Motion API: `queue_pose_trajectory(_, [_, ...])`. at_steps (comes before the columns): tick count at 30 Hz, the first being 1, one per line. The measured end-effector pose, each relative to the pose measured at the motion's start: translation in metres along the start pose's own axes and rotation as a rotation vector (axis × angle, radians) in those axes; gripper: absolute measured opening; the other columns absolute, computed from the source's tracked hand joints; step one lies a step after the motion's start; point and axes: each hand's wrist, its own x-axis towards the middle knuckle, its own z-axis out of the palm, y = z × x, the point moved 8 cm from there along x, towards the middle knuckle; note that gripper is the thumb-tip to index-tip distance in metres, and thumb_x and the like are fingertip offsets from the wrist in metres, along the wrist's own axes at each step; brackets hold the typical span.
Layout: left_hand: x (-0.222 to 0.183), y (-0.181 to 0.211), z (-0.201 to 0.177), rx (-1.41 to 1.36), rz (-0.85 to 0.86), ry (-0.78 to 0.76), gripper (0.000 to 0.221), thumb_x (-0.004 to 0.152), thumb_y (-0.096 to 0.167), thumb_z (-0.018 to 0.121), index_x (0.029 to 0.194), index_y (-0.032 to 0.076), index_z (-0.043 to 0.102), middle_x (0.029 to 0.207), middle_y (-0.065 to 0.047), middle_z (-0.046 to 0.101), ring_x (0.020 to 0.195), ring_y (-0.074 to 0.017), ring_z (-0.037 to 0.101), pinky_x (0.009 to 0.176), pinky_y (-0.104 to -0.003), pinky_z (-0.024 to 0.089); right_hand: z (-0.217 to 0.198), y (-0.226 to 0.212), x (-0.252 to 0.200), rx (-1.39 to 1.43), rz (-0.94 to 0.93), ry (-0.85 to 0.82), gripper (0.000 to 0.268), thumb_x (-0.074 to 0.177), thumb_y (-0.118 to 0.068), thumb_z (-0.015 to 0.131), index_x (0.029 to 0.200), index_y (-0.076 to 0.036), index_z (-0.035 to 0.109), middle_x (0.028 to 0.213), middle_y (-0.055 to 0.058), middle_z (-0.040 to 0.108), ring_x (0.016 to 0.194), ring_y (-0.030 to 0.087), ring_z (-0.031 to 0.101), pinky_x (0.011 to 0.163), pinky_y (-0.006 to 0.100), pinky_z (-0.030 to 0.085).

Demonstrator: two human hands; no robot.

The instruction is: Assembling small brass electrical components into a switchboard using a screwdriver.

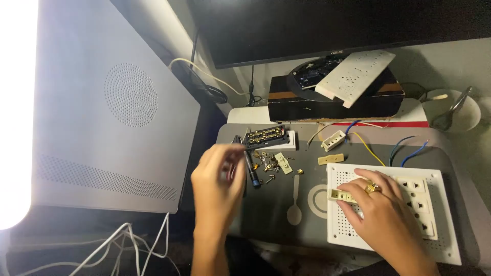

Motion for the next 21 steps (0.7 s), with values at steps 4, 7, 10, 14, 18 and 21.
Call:
queue_pose_trajectory(4, [0.013,-0.015,0.033,-0.103,-0.088,-0.05,0.008,0.088,0.002,0.061,0.089,0.008,0.067,0.076,-0.001,0.062,0.062,-0.0101,0.051,0.058,-0.024,0.043,0.005,0.006,-0.001,0.033,0.033,-0.015,0.026,0.077,-0.035,0.069,0.098,-0.02,0.069,0.095,0.0,0.071,0.123,0.02,0.055,0.101,0.044,0.044])
queue_pose_trajectory(7, [0.006,-0.031,0.056,-0.153,-0.061,-0.043,0.01,0.087,0.002,0.059,0.09,0.009,0.065,0.077,-0.001,0.064,0.063,-0.0121,0.053,0.059,-0.027,0.044,0.001,0.006,-0.001,0.05,0.028,0.034,0.027,0.075,-0.034,0.071,0.098,-0.021,0.069,0.112,0.003,0.064,0.122,0.02,0.055,0.094,0.042,0.044])
queue_pose_trajectory(10, [0.0,-0.042,0.077,-0.11,0.003,-0.127,0.009,0.088,0.003,0.058,0.092,0.008,0.064,0.086,-0.003,0.067,0.073,-0.0161,0.061,0.067,-0.028,0.048,-0.001,0.008,0.0,0.083,0.011,0.055,0.023,0.077,-0.034,0.07,0.097,-0.023,0.067,0.102,0.004,0.07,0.123,0.02,0.055,0.096,0.042,0.041])
queue_pose_trajectory(14, [-0.001,-0.041,0.084,-0.093,0.083,-0.161,0.01,0.087,-0.001,0.058,0.093,0.007,0.063,0.087,-0.005,0.066,0.077,-0.0212,0.06,0.071,-0.031,0.047,-0.007,0.003,0.003,0.138,0.024,0.041,0.021,0.076,-0.029,0.071,0.095,-0.02,0.067,0.104,0.003,0.067,0.119,0.022,0.057,0.099,0.043,0.043])
queue_pose_trajectory(18, [-0.002,-0.031,0.091,-0.126,0.192,-0.196,0.006,0.09,-0.002,0.058,0.091,0.004,0.06,0.084,-0.009,0.062,0.078,-0.0256,0.058,0.072,-0.034,0.044,-0.014,-0.001,0.006,0.225,-0.042,0.095,0.023,0.074,-0.02,0.075,0.093,-0.012,0.064,0.096,-0.003,0.069,0.115,0.023,0.06,0.099,0.042,0.044])
queue_pose_trajectory(21, [-0.006,-0.031,0.098,-0.129,0.187,-0.258,0.009,0.089,-0.002,0.059,0.094,0.006,0.06,0.087,-0.008,0.063,0.077,-0.025,0.053,0.071,-0.033,0.043,-0.017,-0.002,0.007,0.261,-0.061,0.176,0.018,0.076,-0.015,0.075,0.09,-0.01,0.064,0.094,-0.001,0.069,0.108,0.026,0.064,0.097,0.041,0.045])
